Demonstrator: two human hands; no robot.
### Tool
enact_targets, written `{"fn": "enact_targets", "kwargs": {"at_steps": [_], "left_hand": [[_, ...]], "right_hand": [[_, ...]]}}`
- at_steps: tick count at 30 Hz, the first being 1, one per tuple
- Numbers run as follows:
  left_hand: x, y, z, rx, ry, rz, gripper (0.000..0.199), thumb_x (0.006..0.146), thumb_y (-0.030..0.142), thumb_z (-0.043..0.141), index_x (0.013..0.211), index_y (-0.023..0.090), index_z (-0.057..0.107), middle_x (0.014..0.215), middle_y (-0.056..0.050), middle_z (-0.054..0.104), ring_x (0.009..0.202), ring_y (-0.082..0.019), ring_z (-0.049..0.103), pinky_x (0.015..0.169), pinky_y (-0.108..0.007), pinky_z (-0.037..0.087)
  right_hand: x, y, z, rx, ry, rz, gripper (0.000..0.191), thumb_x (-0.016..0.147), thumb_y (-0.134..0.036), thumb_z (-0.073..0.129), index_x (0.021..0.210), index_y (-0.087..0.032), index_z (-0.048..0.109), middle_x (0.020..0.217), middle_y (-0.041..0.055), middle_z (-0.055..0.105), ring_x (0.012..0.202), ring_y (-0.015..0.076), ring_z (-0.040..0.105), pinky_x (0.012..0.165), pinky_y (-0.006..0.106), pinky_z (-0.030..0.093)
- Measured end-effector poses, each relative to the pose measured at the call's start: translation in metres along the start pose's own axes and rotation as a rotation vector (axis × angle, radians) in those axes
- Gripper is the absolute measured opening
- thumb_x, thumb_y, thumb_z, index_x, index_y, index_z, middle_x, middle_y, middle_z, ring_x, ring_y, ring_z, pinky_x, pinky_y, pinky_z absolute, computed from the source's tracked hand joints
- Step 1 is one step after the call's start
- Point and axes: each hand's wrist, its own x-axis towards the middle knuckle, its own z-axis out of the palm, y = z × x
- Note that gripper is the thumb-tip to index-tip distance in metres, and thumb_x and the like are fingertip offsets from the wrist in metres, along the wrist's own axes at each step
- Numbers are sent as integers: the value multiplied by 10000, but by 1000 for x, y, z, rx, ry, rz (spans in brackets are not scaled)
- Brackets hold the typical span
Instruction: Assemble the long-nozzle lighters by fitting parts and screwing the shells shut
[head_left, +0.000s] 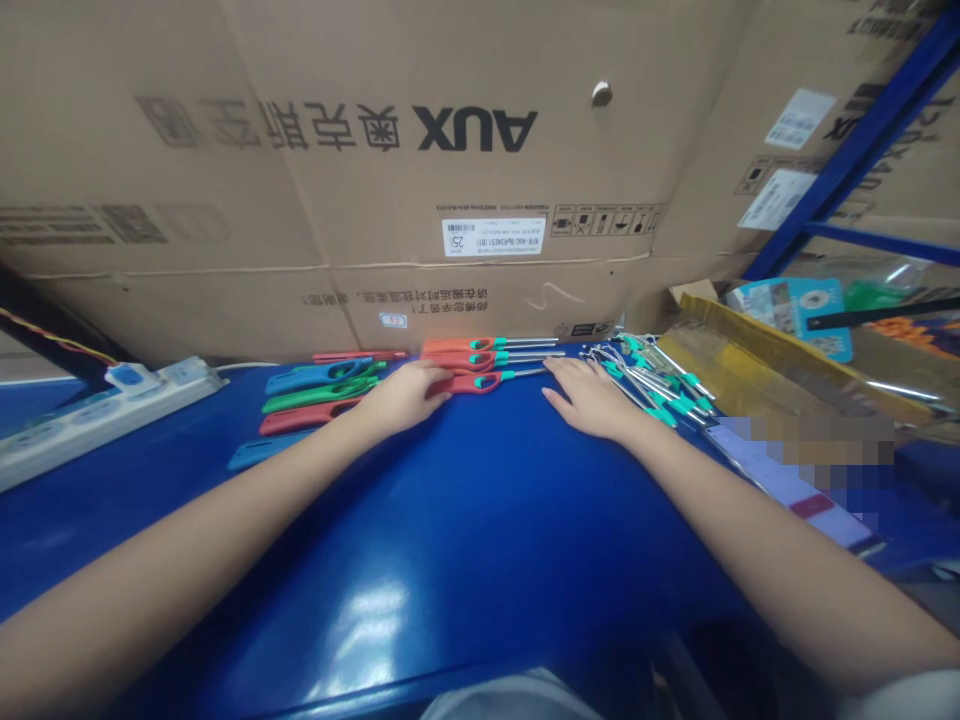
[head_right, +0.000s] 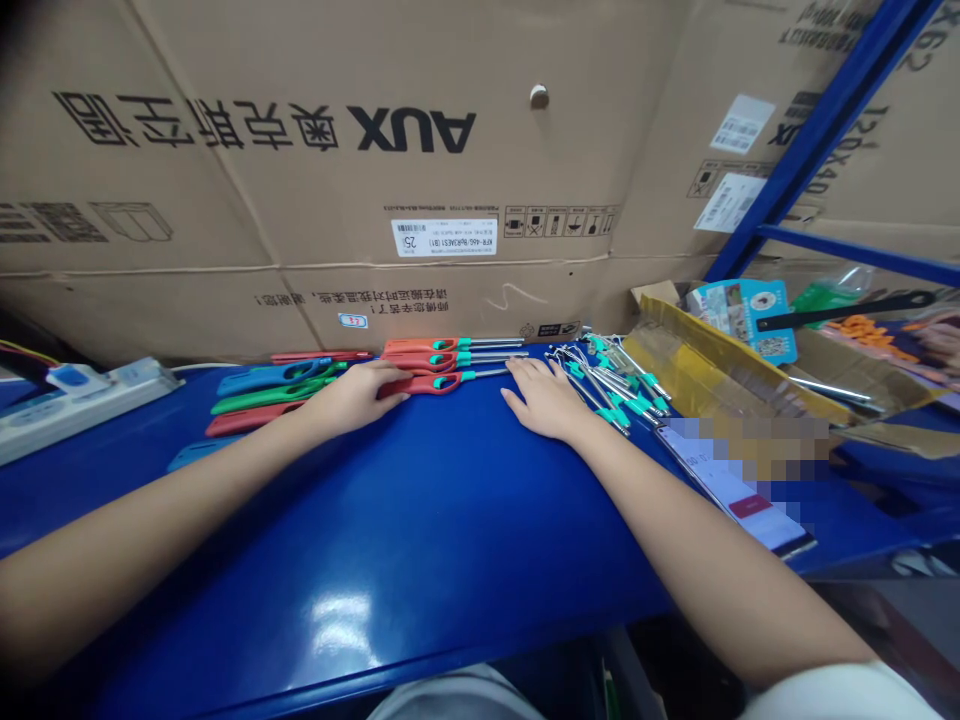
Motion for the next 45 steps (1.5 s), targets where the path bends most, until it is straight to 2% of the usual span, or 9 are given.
{"fn": "enact_targets", "kwargs": {"at_steps": [14,19,24,30,39,42,45], "left_hand": [[-1,3,1,67,1,-28,339,924,254,571,1208,132,710,1247,-141,723,1148,-301,685,1009,-401,545],[-12,16,-2,131,38,-64,334,912,223,554,1208,168,697,1245,-129,719,1129,-297,690,968,-395,560],[-26,29,-8,188,46,-82,294,928,242,555,1175,187,703,1237,-119,715,1110,-294,694,912,-379,581],[-36,33,-5,205,36,-65,319,972,280,501,1203,169,691,1232,-130,728,1137,-295,694,983,-414,564],[-39,30,5,184,52,-59,421,978,321,486,1318,129,643,1359,-160,666,1263,-319,630,1062,-458,527],[-42,31,2,158,53,-50,455,982,343,480,1352,118,620,1384,-163,648,1274,-305,623,1085,-437,512],[-48,29,-9,137,62,-49,453,983,365,479,1346,135,619,1377,-152,650,1254,-286,629,1098,-417,499]], "right_hand": [[2,1,1,-6,-19,-4,575,1026,-382,355,1535,-123,419,1586,163,435,1479,337,385,1223,614,241],[-2,0,-6,-12,20,-33,591,1006,-359,412,1520,-69,429,1551,193,475,1453,348,419,1223,614,247],[-6,-5,-12,3,30,-90,517,1001,-325,423,1466,-120,518,1508,136,545,1422,300,473,1248,574,230],[-8,-10,-8,12,-29,-128,544,1014,-328,397,1504,-107,479,1539,146,502,1428,304,476,1229,579,277],[-7,-9,-6,22,-40,-119,551,1011,-336,394,1514,-125,471,1566,134,464,1444,317,454,1219,596,289],[-8,-9,-8,33,-21,-130,566,1005,-339,412,1528,-126,448,1591,144,422,1460,320,431,1218,603,286],[-11,-10,-13,44,8,-146,549,1014,-352,406,1524,-155,456,1596,124,420,1458,312,433,1218,598,283]]}}
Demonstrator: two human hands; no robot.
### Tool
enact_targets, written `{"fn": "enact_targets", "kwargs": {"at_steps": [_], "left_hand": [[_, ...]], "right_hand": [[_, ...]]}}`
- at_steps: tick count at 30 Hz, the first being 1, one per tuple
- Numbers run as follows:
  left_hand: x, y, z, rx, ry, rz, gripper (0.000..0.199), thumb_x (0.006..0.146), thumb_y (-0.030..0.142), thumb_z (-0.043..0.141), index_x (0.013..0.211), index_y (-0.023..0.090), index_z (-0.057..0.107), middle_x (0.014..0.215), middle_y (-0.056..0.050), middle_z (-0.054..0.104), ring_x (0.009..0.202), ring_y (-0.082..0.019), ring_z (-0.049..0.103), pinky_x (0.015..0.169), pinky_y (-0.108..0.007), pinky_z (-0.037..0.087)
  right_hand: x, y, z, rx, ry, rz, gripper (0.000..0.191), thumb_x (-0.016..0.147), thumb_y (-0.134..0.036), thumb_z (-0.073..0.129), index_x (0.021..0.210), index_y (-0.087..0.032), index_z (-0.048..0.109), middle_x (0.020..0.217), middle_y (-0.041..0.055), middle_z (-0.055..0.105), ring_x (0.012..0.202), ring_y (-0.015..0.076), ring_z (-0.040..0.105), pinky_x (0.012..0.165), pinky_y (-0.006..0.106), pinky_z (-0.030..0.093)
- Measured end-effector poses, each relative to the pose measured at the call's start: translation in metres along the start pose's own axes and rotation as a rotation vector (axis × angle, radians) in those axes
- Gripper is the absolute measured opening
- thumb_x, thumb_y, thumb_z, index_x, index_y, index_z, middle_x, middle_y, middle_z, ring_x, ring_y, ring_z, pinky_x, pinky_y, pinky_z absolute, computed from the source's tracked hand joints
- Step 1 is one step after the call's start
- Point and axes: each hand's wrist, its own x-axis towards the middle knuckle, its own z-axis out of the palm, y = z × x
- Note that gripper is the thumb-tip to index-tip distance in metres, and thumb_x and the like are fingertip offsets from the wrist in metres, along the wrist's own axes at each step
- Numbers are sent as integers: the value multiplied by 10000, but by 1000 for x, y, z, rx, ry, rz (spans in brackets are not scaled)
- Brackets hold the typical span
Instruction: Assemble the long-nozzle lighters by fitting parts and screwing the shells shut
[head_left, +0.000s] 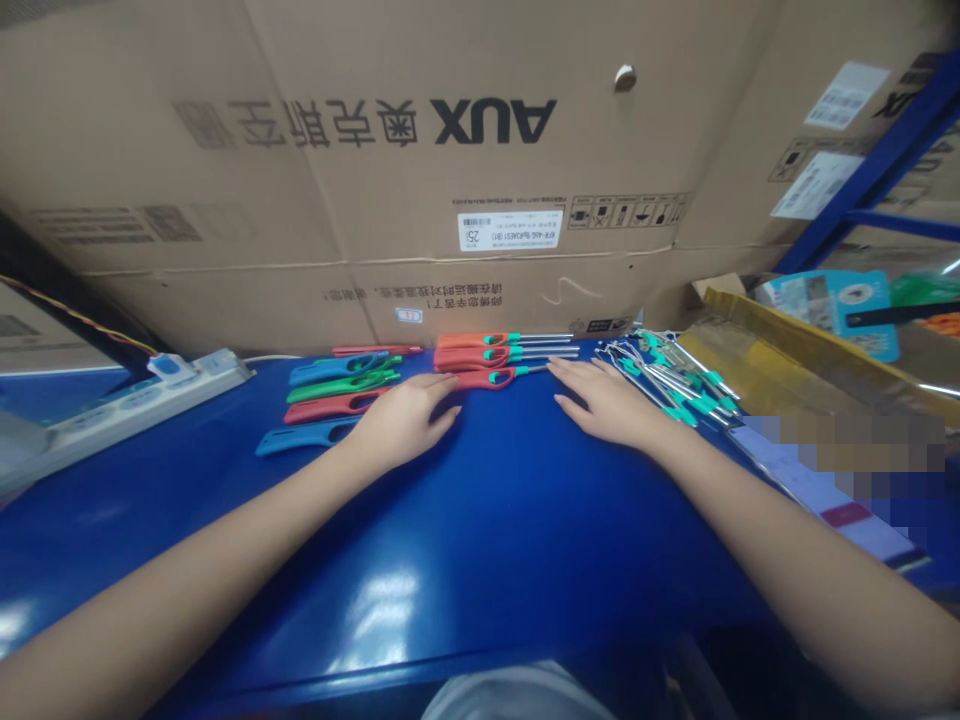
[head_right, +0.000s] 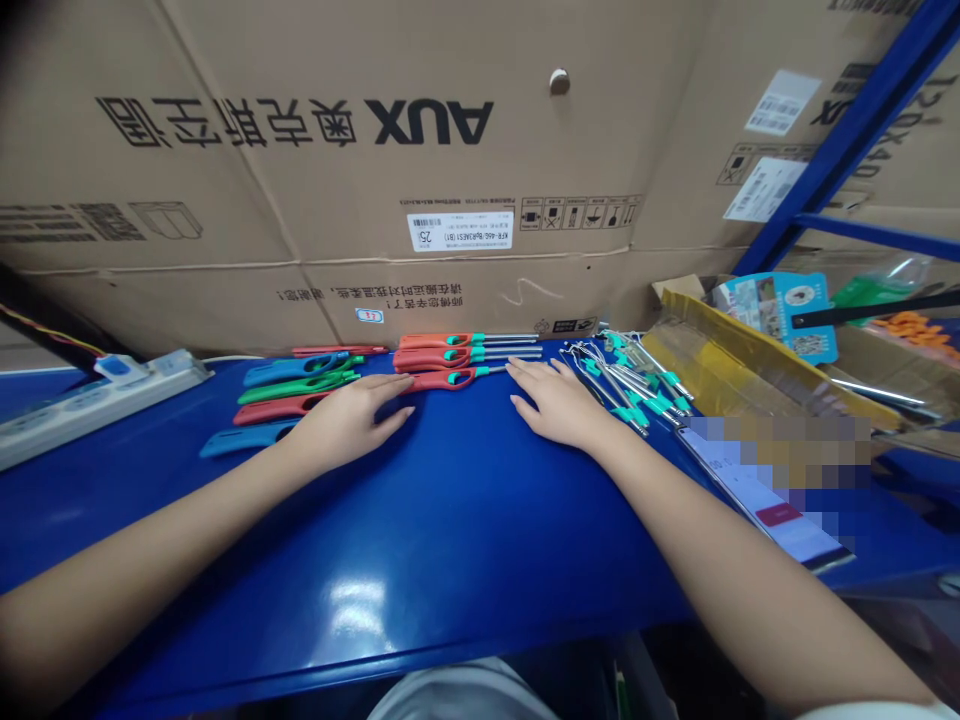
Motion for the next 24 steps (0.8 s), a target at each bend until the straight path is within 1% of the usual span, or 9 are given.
{"fn": "enact_targets", "kwargs": {"at_steps": [2,4,6,8,11,14,18,20,24], "left_hand": [[-5,-7,-11,-3,6,-11,400,972,371,488,1268,161,656,1316,-138,679,1213,-281,639,1075,-411,509],[-11,-20,-22,1,3,-30,313,959,366,490,1114,187,696,1174,-110,716,1132,-263,658,1031,-381,524],[-18,-35,-29,26,20,-92,286,933,383,504,1013,180,689,1084,-119,701,1041,-272,667,975,-397,538],[-25,-51,-31,63,31,-170,282,904,411,520,929,180,680,985,-117,671,961,-278,661,904,-398,549],[-33,-69,-27,111,17,-276,280,868,443,539,829,200,672,850,-88,633,891,-275,654,822,-374,550],[-37,-80,-20,124,-20,-336,315,858,480,546,769,213,686,814,-78,636,798,-251,651,726,-340,541],[-36,-87,-18,101,-76,-342,329,858,490,550,718,239,710,768,-63,669,733,-232,648,640,-309,512],[-35,-89,-18,94,-92,-339,306,855,462,551,721,240,714,767,-59,684,720,-225,649,631,-300,506],[-32,-89,-18,97,-112,-318,289,863,411,537,753,219,723,850,-76,693,716,-214,659,671,-303,528]], "right_hand": [[-2,-2,-4,17,39,-26,501,1018,-351,409,1479,-187,516,1540,103,511,1416,306,485,1208,592,299],[-3,-6,-7,50,98,-65,444,1012,-336,436,1406,-202,588,1444,94,614,1346,299,550,1173,567,352],[-4,-9,-10,84,149,-107,396,1001,-316,466,1338,-198,638,1352,96,680,1270,292,602,1117,531,413],[-5,-13,-10,107,172,-136,371,995,-308,482,1301,-195,661,1298,98,708,1221,289,626,1077,505,439],[-6,-17,-9,135,180,-162,352,998,-304,484,1278,-202,672,1259,93,726,1185,283,638,1058,494,438],[-6,-19,-6,157,193,-182,333,1001,-303,486,1249,-197,682,1219,88,741,1140,274,653,1031,482,446],[-5,-18,-3,179,202,-199,309,1000,-305,497,1221,-212,691,1190,76,751,1106,262,666,1011,465,458],[-5,-18,-2,186,196,-198,301,999,-302,500,1216,-222,691,1194,71,750,1109,262,666,1009,463,458],[-6,-19,0,192,181,-193,300,996,-302,504,1220,-223,688,1201,67,748,1117,265,662,1011,467,459]]}}
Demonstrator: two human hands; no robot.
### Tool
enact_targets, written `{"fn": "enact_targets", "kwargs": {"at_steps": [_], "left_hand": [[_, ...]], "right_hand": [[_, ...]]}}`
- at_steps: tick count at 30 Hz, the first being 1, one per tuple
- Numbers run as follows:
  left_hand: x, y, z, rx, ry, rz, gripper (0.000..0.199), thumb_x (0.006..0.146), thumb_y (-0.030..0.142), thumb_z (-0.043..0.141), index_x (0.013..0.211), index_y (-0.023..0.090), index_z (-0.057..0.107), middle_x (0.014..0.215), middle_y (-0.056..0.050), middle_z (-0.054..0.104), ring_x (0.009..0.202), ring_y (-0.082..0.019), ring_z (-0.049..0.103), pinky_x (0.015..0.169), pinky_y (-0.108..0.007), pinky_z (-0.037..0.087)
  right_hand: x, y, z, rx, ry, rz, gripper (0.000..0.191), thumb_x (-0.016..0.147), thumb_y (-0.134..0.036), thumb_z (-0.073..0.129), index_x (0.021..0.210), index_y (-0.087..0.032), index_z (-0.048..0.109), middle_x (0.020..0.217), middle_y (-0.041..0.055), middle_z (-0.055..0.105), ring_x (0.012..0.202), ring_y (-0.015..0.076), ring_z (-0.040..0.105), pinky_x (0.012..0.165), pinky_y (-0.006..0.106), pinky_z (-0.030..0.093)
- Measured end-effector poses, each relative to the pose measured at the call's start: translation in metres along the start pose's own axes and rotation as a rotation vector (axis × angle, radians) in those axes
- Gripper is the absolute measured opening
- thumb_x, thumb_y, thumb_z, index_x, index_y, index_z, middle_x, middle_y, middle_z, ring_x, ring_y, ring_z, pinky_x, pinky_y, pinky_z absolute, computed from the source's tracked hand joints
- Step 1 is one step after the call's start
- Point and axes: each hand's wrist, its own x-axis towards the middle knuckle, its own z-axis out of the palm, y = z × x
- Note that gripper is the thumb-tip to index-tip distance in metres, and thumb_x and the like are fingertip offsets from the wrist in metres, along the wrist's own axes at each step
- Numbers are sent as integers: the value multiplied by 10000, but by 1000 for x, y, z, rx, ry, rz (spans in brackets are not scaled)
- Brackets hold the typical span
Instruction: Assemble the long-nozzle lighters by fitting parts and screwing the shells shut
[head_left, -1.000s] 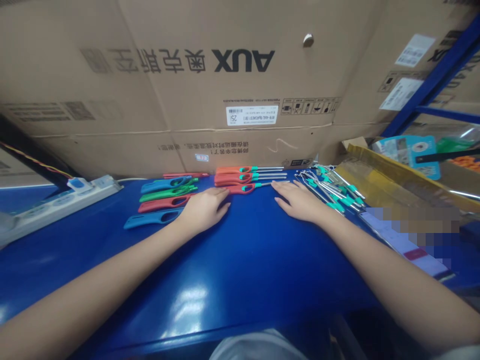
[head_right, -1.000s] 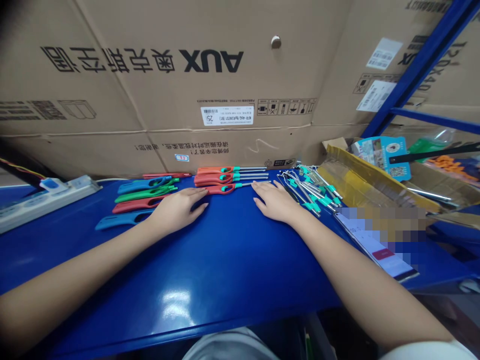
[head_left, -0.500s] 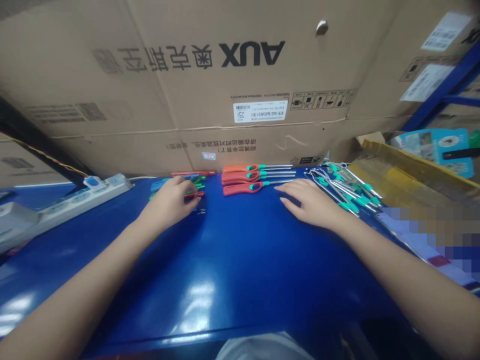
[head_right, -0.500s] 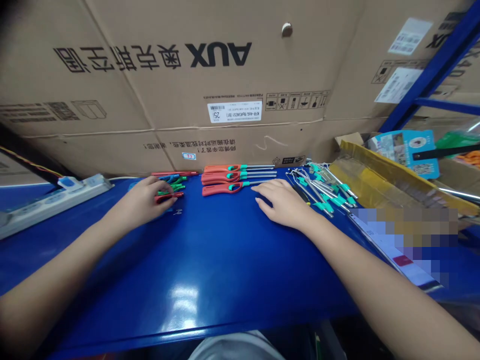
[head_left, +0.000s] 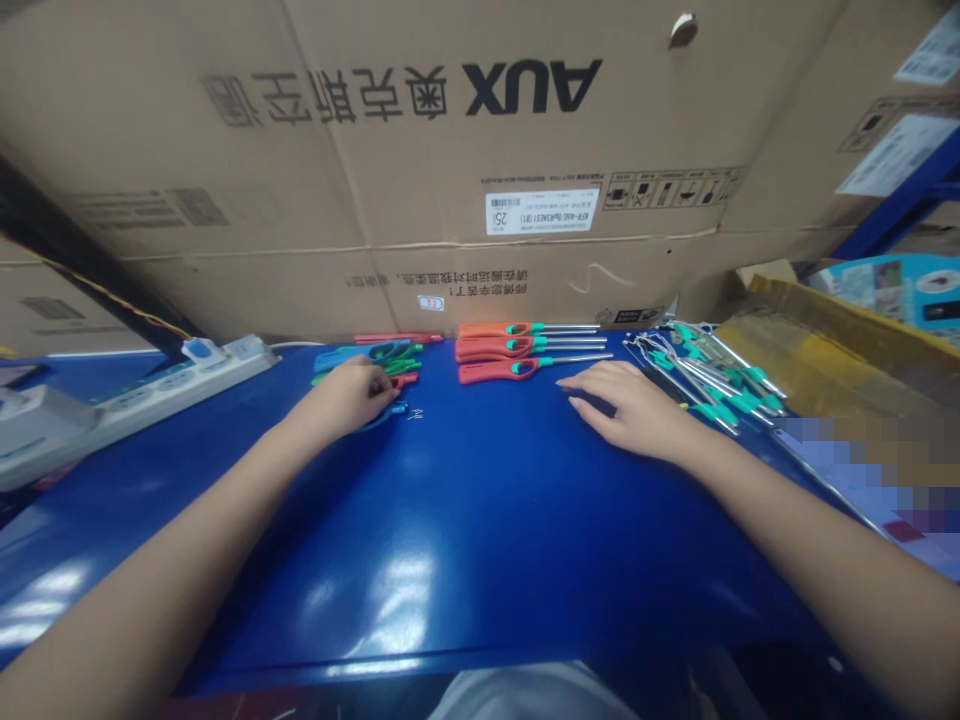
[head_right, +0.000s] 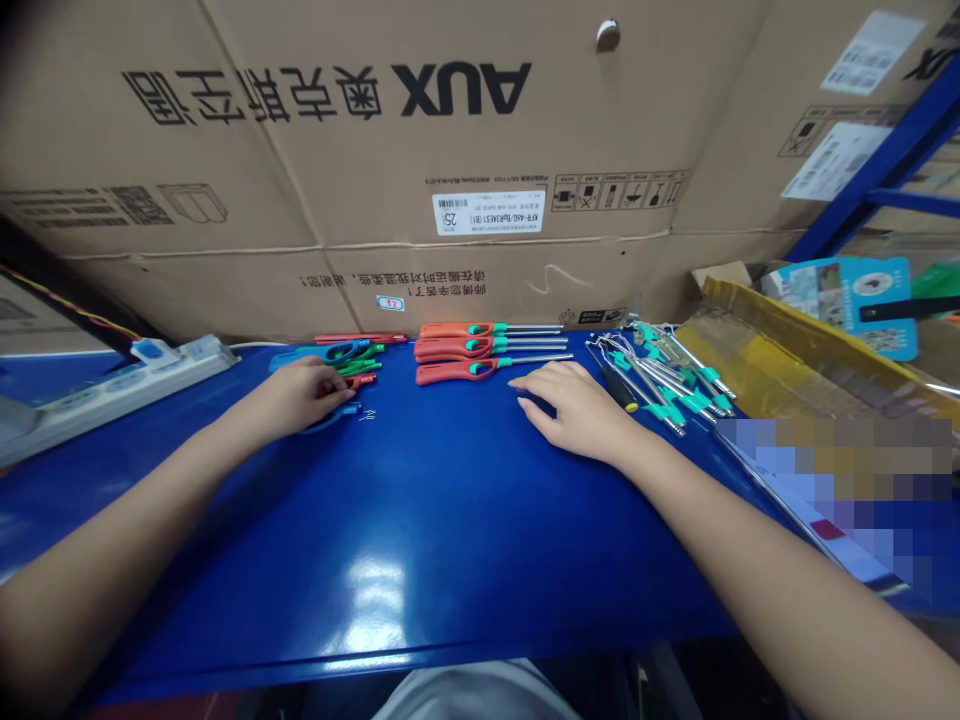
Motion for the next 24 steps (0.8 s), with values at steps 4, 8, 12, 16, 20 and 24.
{"fn": "enact_targets", "kwargs": {"at_steps": [4,8,12,16,20,24], "left_hand": [[-1,5,-3,45,7,13,289,886,351,512,735,204,709,837,-100,661,736,-243,662,710,-340,545],[-6,15,-16,142,59,7,318,928,300,449,777,150,685,877,-166,625,849,-325,652,785,-437,543],[-19,41,-32,210,96,29,366,989,296,377,857,119,668,946,-189,603,903,-351,631,780,-468,529],[-41,89,-32,201,140,219,367,1038,280,362,898,130,666,910,-145,605,823,-292,606,739,-428,512],[-62,130,-14,59,166,482,318,1061,309,398,945,171,659,926,-108,624,825,-249,585,722,-393,487],[-66,141,6,-138,124,668,250,1062,313,439,988,196,647,988,-78,658,898,-224,592,768,-380,475]], "right_hand": [[0,-1,-1,7,5,-5,302,990,-299,506,1223,-233,687,1194,65,749,1112,265,662,1007,472,464],[1,-3,-6,0,26,-26,299,999,-296,496,1220,-211,680,1173,70,753,1088,263,662,994,468,465],[2,-15,-13,8,51,-54,295,1006,-280,491,1237,-215,663,1174,73,747,1088,257,656,1002,460,454],[0,-39,-17,65,76,-105,333,1015,-282,497,1326,-239,606,1274,89,693,1185,245,618,1041,439,440],[-1,-58,-13,172,-7,-238,339,992,-361,583,1308,-241,609,1277,103,654,1173,232,602,1013,408,447],[-2,-62,-4,232,-194,-329,150,998,-304,573,1063,-223,680,1117,73,668,1026,205,611,933,375,456]]}}
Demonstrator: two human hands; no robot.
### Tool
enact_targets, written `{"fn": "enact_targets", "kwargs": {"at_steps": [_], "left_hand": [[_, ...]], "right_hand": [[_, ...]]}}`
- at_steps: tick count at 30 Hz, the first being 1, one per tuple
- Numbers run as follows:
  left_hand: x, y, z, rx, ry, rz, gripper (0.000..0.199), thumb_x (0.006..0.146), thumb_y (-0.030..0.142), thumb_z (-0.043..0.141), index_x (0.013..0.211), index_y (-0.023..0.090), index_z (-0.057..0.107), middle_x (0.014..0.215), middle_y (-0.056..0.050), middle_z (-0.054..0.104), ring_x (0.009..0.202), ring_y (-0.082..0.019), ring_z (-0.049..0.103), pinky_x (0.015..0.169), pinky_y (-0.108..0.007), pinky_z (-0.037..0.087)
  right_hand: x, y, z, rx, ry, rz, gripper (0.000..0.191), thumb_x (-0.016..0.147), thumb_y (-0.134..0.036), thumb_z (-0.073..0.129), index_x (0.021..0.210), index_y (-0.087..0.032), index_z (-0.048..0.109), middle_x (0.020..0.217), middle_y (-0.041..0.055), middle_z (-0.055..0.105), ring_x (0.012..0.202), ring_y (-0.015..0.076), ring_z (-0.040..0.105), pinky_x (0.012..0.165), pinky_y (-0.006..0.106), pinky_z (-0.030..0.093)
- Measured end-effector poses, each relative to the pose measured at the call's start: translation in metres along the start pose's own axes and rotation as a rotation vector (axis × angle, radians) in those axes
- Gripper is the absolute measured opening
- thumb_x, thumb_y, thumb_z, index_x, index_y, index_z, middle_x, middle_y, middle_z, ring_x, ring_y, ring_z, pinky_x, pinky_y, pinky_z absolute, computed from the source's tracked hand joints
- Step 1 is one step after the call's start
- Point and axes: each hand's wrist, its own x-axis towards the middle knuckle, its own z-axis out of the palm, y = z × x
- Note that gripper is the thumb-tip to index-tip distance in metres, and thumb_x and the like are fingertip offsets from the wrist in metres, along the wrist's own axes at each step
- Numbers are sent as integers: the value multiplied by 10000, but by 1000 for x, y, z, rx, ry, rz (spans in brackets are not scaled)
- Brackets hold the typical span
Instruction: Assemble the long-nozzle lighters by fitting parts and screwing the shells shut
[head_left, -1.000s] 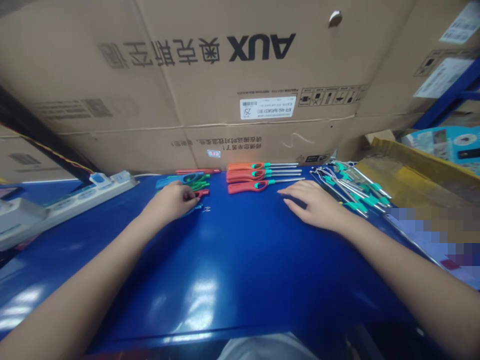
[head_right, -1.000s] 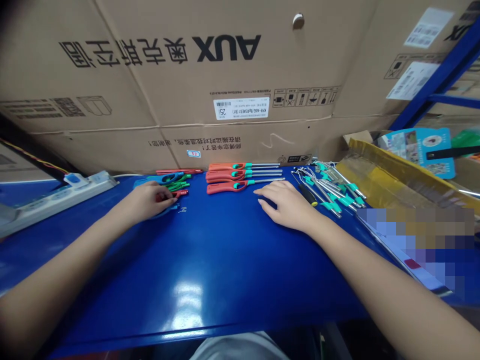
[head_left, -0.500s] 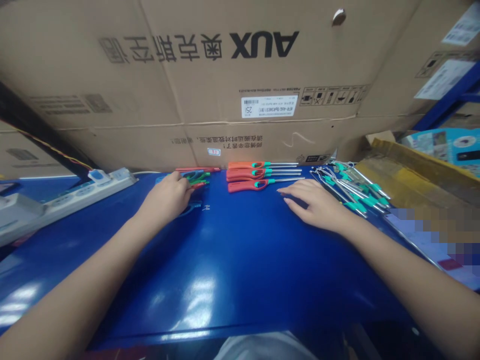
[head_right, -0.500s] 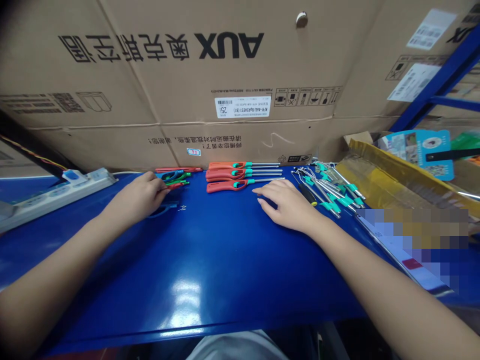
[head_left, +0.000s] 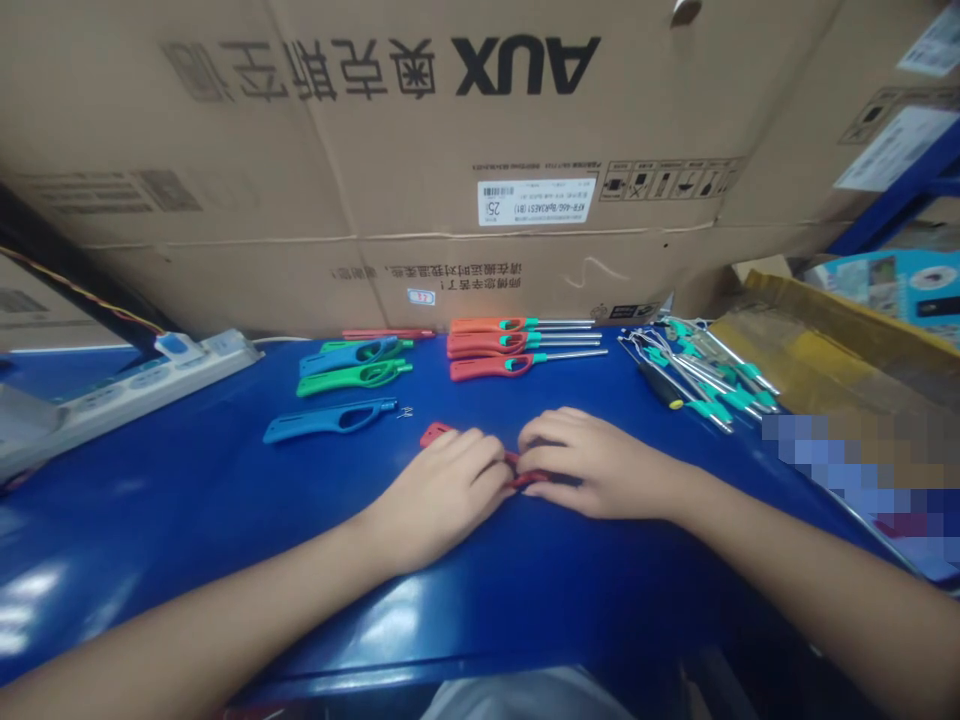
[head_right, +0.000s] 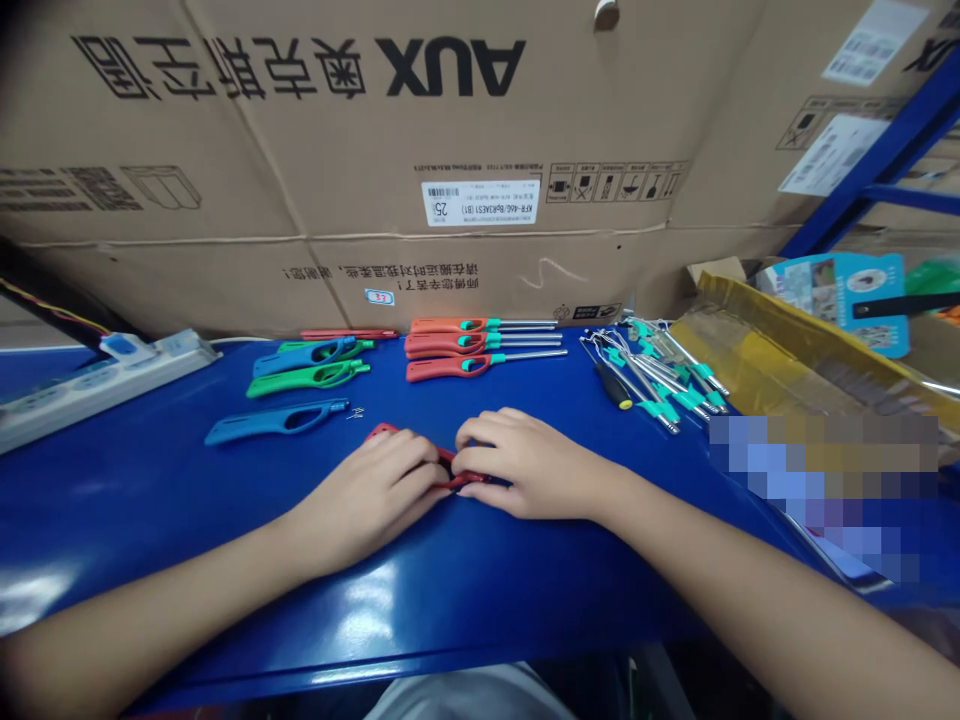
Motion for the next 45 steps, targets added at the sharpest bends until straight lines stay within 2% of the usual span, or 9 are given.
{"fn": "enact_targets", "kwargs": {"at_steps": [5,8,17,20,24,31,38,42,45], "left_hand": [[-1,-12,6,-251,19,-41,147,996,306,578,1103,226,639,1145,-83,647,1111,-247,575,960,-415,462],[-1,-17,6,-320,51,-155,355,957,326,631,1298,253,568,1266,-103,625,1200,-272,563,1032,-444,463],[-3,-27,19,-454,138,-318,335,917,305,698,1230,226,612,1183,-71,706,1090,-246,641,964,-405,527],[-3,-28,19,-466,144,-341,369,901,305,717,1245,224,611,1190,-64,709,1091,-245,643,971,-411,525],[-3,-27,19,-472,148,-376,399,895,298,721,1263,205,603,1197,-71,702,1089,-243,642,964,-412,525],[-1,-28,19,-488,149,-384,379,888,260,717,1244,183,613,1125,-73,698,1042,-238,641,929,-399,530],[-3,-31,22,-544,145,-381,446,876,376,763,1260,204,615,1089,-50,687,1020,-214,639,925,-381,533],[-2,-26,15,-516,175,-324,416,897,391,735,1257,218,619,1213,-69,645,1138,-225,601,1012,-395,495],[-2,-20,6,-450,158,-210,384,913,348,692,1264,211,616,1244,-84,621,1173,-242,566,1036,-414,456]], "right_hand": [[-3,8,-2,73,-115,86,38,927,-217,631,894,-202,618,978,37,623,913,185,575,851,341,447],[-7,15,-11,69,-126,108,150,921,-284,669,837,-201,576,898,20,592,871,184,544,831,339,431],[-12,22,-20,160,-87,204,247,892,-349,728,804,-205,548,1032,49,589,923,189,560,823,314,459],[-12,22,-21,186,7,223,211,919,-344,695,814,-198,586,1021,52,597,936,183,571,845,309,457],[-12,22,-27,180,156,330,221,967,-345,619,821,-182,641,824,22,611,753,144,559,704,269,425],[-16,23,-38,247,18,541,377,955,-411,568,665,-174,608,567,-41,478,534,99,380,518,248,291],[-12,12,-28,61,-333,418,444,951,-438,599,595,-183,528,545,-37,508,505,94,389,529,265,239],[-9,11,-25,-94,-312,377,473,920,-518,638,607,-188,510,567,-35,515,510,102,390,536,276,224],[-12,14,-27,-99,-183,289,337,892,-510,686,798,-196,608,823,-5,638,660,125,541,599,263,320]]}}
